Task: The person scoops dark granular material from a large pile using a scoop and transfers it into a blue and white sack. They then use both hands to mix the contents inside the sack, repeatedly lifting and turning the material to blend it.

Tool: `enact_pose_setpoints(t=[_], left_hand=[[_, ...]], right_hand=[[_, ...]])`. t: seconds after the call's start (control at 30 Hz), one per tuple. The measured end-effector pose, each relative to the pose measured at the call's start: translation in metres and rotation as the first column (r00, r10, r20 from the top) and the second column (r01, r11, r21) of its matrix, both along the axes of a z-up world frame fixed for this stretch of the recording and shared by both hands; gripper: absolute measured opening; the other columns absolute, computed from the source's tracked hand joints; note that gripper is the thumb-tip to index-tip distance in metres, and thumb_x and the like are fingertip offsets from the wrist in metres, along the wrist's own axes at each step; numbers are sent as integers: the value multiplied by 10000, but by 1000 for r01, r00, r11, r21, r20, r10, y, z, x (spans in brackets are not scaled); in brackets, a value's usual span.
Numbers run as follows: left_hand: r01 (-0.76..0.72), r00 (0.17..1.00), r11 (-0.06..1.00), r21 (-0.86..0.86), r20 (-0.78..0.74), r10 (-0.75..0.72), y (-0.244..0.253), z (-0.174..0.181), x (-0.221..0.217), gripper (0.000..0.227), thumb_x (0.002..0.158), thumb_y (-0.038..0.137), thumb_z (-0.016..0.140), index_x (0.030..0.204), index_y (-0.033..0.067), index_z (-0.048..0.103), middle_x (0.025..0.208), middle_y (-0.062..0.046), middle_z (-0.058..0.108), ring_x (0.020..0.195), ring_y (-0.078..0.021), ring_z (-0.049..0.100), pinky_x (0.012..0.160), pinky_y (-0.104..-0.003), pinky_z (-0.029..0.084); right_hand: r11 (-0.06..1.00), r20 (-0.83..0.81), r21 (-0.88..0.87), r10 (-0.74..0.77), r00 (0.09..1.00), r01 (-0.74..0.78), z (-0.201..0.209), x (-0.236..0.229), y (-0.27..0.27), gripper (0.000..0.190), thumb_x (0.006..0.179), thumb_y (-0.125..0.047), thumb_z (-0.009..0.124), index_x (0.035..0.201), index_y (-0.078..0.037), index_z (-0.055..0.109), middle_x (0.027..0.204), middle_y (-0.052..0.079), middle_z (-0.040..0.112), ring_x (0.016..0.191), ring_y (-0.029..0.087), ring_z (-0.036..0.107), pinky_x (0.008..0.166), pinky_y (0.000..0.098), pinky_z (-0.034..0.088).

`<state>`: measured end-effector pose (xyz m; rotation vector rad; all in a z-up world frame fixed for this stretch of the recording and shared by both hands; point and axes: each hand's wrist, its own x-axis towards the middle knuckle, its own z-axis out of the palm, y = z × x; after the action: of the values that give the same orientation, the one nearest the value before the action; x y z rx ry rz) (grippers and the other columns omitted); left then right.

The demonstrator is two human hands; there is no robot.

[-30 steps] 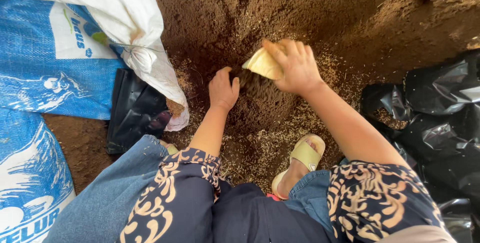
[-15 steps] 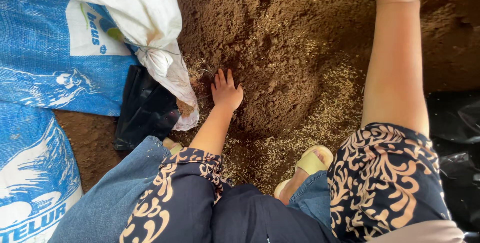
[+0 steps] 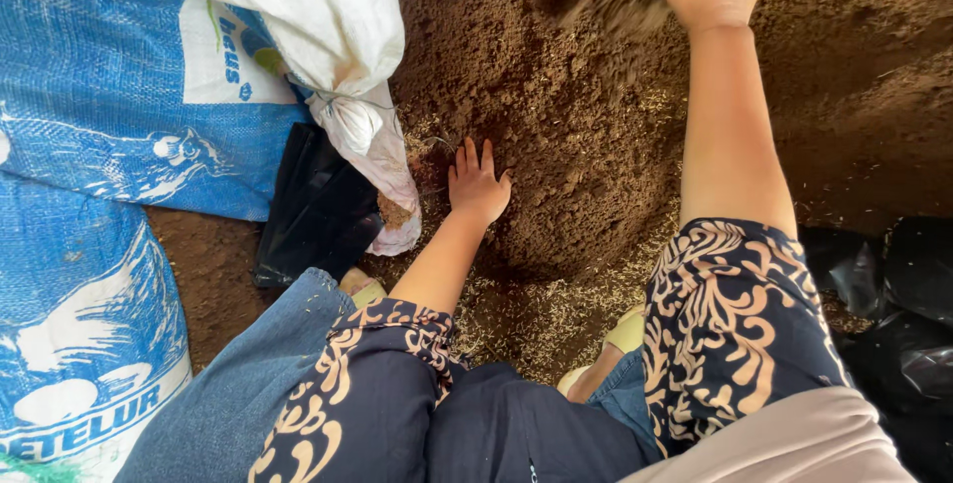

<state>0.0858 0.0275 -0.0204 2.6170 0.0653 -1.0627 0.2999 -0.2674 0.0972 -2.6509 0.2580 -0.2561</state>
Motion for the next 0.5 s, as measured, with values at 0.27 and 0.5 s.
enact_pose_setpoints(t=[0.27, 0.5], left_hand=[[-89, 996, 989, -114, 10, 91, 2, -1, 0, 705, 1057, 456, 377, 1641, 211, 68, 1722, -83, -48, 1583, -304, -14, 1270, -474, 98], [-228, 916, 938, -260, 269, 297, 3, -32, -15, 672, 1083, 448, 374, 1649, 161, 153, 1720, -121, 92, 1597, -319, 86, 1290, -512, 122]], right_hand=[[867, -323, -306, 293, 900, -393, 22, -59, 67, 969, 825, -15, 673, 1673, -211, 246, 1486, 255, 391, 1353, 413, 364, 1155, 556, 349], [721, -496, -232, 490, 716, -654, 67, -173, 87, 1003, 719, -67, 760, 1602, -251, 322, 1497, 194, 386, 1337, 374, 368, 1151, 504, 336]])
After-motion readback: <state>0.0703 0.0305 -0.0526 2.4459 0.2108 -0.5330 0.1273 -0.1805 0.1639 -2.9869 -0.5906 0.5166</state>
